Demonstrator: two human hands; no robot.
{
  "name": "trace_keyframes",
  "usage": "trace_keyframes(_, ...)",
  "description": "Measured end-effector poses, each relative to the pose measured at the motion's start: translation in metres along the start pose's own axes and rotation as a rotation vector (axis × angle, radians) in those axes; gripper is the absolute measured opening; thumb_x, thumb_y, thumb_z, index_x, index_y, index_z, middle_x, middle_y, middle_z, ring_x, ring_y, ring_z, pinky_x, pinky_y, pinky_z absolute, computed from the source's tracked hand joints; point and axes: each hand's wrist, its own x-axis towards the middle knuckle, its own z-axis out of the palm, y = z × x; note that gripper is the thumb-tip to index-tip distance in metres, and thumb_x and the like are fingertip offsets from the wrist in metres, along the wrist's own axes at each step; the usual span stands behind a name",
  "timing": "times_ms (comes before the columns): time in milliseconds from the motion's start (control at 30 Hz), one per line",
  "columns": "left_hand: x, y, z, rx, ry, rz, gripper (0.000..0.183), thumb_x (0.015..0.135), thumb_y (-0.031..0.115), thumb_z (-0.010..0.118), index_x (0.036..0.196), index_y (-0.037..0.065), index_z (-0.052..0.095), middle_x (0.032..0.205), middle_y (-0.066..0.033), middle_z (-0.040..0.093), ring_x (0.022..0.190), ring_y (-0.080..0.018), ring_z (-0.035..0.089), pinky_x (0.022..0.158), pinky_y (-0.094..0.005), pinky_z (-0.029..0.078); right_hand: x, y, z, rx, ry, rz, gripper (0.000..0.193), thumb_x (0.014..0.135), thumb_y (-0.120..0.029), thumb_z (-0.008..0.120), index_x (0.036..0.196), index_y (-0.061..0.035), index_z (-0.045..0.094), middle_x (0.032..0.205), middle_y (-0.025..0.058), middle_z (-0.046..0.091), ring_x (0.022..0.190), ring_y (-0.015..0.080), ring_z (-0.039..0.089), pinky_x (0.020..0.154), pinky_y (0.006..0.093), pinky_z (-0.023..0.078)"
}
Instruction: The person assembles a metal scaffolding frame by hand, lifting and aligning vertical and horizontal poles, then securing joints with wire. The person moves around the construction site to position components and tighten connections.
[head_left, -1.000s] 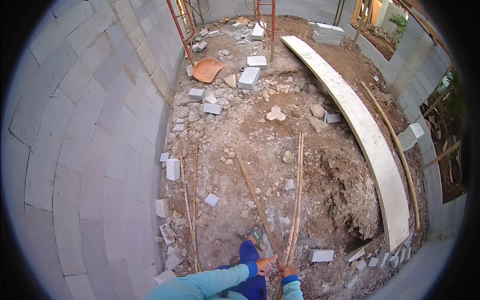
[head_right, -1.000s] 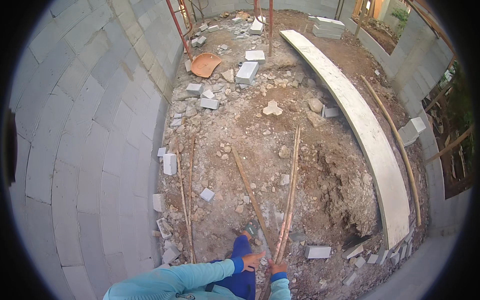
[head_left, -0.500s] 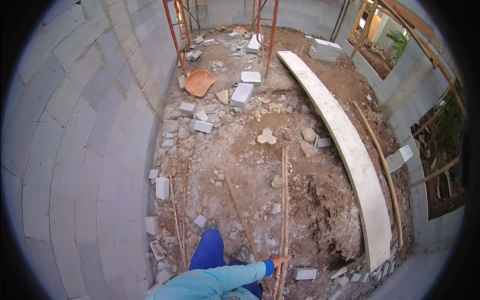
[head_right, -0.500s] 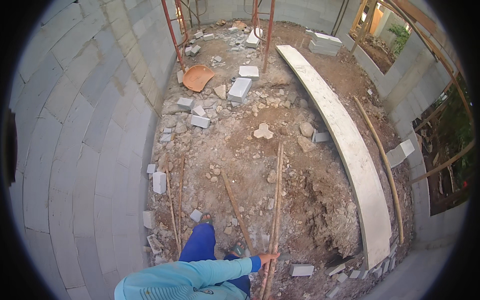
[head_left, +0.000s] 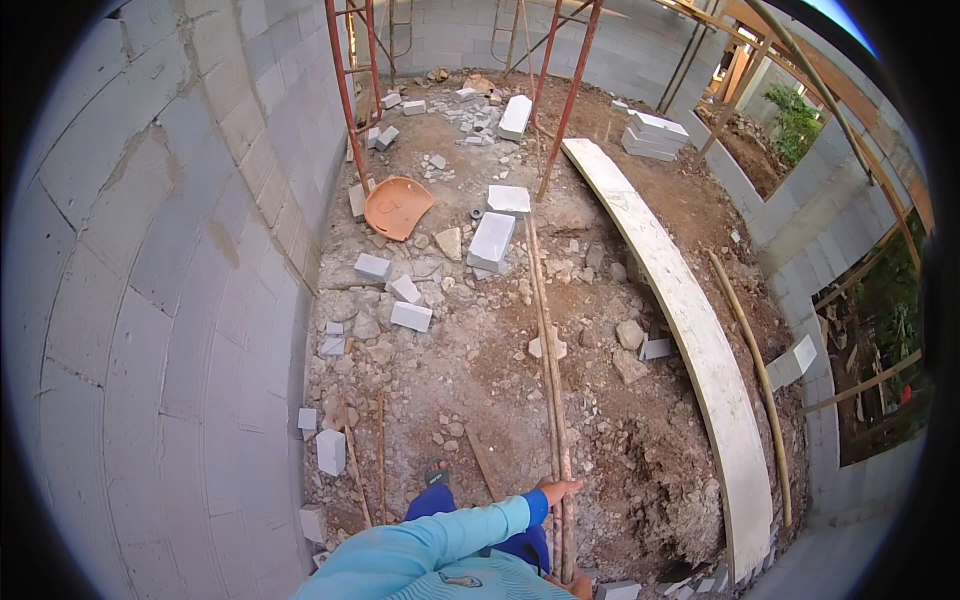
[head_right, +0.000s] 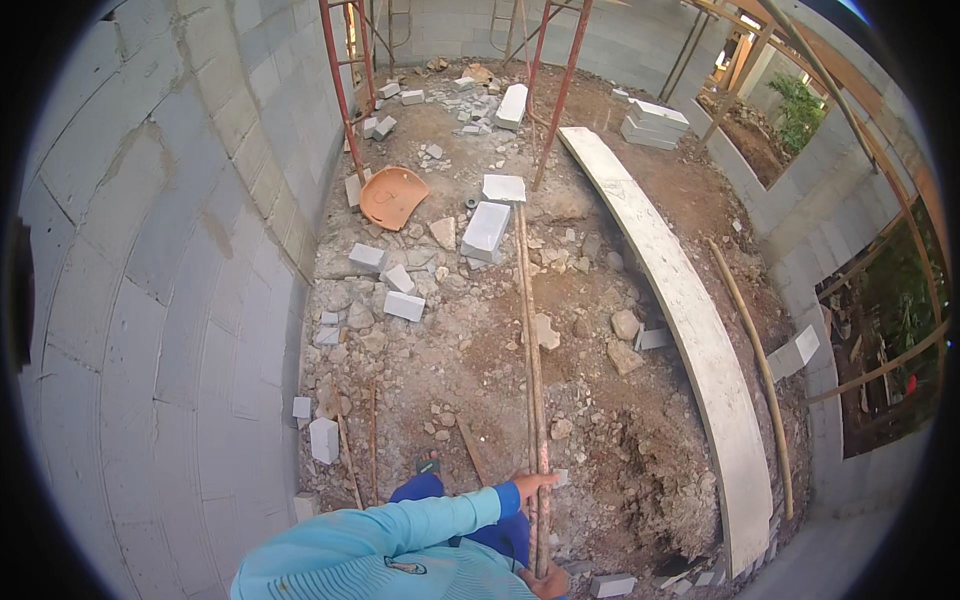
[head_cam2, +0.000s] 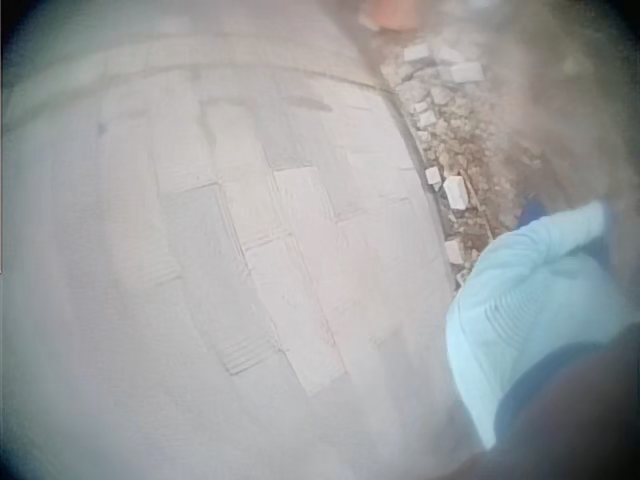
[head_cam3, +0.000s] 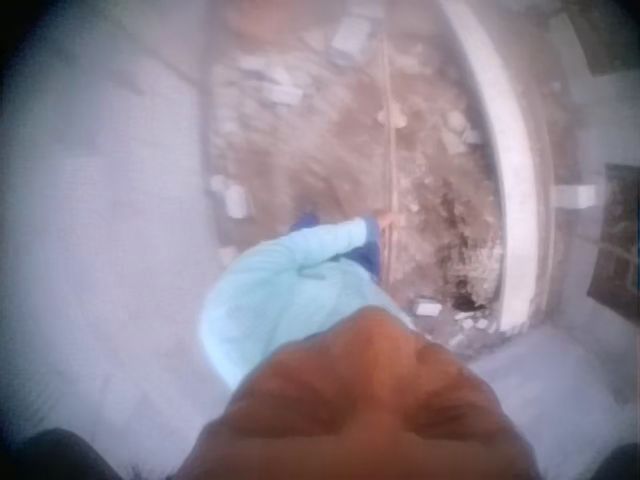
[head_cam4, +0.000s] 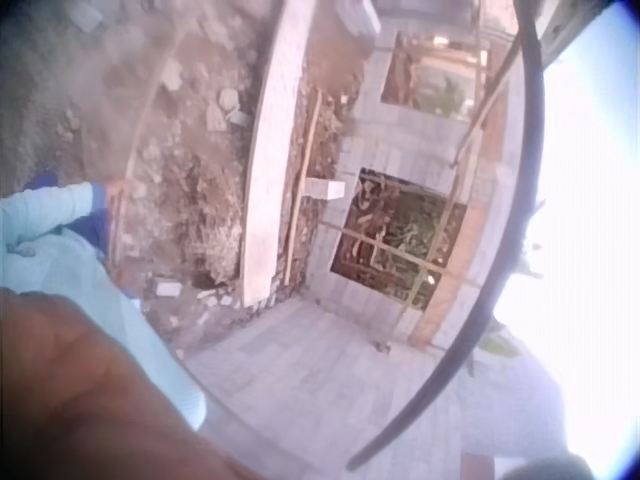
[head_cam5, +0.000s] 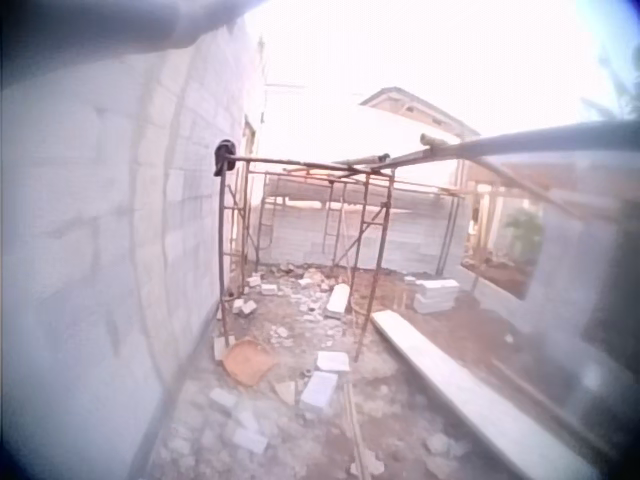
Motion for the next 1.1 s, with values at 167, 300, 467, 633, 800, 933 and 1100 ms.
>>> trace_keyframes(167,0.018,0.123,-0.061,-0.005,0.029,0.179,0.058,0.079,0.039,0.084,0.114,-0.002,0.064,0.087,-0.0176,0.069,0.067,-0.0266,0.067,0.052,-0.0406,0.051,0.078,-0.102,0.021,-0.061,-0.017,-0.167,0.024,0.085,-0.015,0.078,0.097,0.0032,0.068,0.076,0.0114,0.07,0.062,0.0224,0.066,0.059,0.0398,0.054)
trace_keyframes(300,0.018,0.219,-0.095,-0.086,0.037,0.339,0.049,0.075,0.04,0.085,0.096,-0.003,0.07,0.077,-0.0126,0.068,0.055,-0.0239,0.061,0.05,-0.0396,0.047,0.143,-0.175,0.018,-0.03,-0.097,-0.122,0.034,0.082,-0.02,0.08,0.105,0.0028,0.069,0.08,0.0112,0.071,0.073,0.0213,0.068,0.067,0.0397,0.054)
trace_keyframes(467,0.092,0.331,-0.159,-0.074,-0.038,0.31,0.045,0.075,0.037,0.084,0.088,-0.003,0.068,0.067,-0.0123,0.063,0.048,-0.0249,0.058,0.046,-0.04,0.046,0.271,-0.244,0.026,-0.116,-0.099,-0.224,0.038,0.078,-0.024,0.082,0.107,-0.0026,0.07,0.082,0.0179,0.072,0.075,0.0277,0.072,0.07,0.0402,0.055)
trace_keyframes(633,0.173,0.47,-0.226,-0.021,0.132,0.362,0.044,0.075,0.03,0.085,0.094,-0.003,0.063,0.075,-0.0111,0.064,0.049,-0.0218,0.058,0.042,-0.0393,0.046,0.444,-0.31,0.05,-0.146,-0.107,-0.312,0.04,0.077,-0.026,0.083,0.108,-0.0032,0.071,0.086,0.0195,0.073,0.082,0.0338,0.073,0.072,0.0416,0.055)
trace_keyframes(800,0.189,0.634,-0.246,-0.092,0.193,0.463,0.029,0.081,0.023,0.08,0.095,0.003,0.065,0.08,-0.0077,0.066,0.059,-0.0192,0.059,0.049,-0.0356,0.046,0.555,-0.452,0.032,0.018,-0.17,-0.193,0.029,0.081,-0.017,0.078,0.102,-0.0002,0.069,0.081,0.0128,0.071,0.074,0.02,0.067,0.068,0.0367,0.052)
trace_keyframes(933,0.208,0.709,-0.262,-0.224,0.117,0.534,0.021,0.085,0.018,0.078,0.096,0.005,0.064,0.084,-0.0062,0.066,0.07,-0.0178,0.061,0.059,-0.0353,0.048,0.637,-0.486,0.01,-0.027,-0.193,-0.208,0.024,0.082,-0.014,0.077,0.099,0.0008,0.068,0.074,0.0095,0.068,0.066,0.0157,0.062,0.061,0.0351,0.05)
trace_keyframes(1100,0.243,0.79,-0.296,-0.239,0.067,0.548,0.026,0.086,0.016,0.077,0.102,0.001,0.062,0.086,-0.0073,0.066,0.073,-0.0172,0.065,0.052,-0.0338,0.052,0.711,-0.549,0.018,-0.138,-0.054,-0.315,0.024,0.08,-0.014,0.079,0.097,-0.0001,0.068,0.071,0.01,0.066,0.062,0.0168,0.06,0.059,0.0356,0.049)
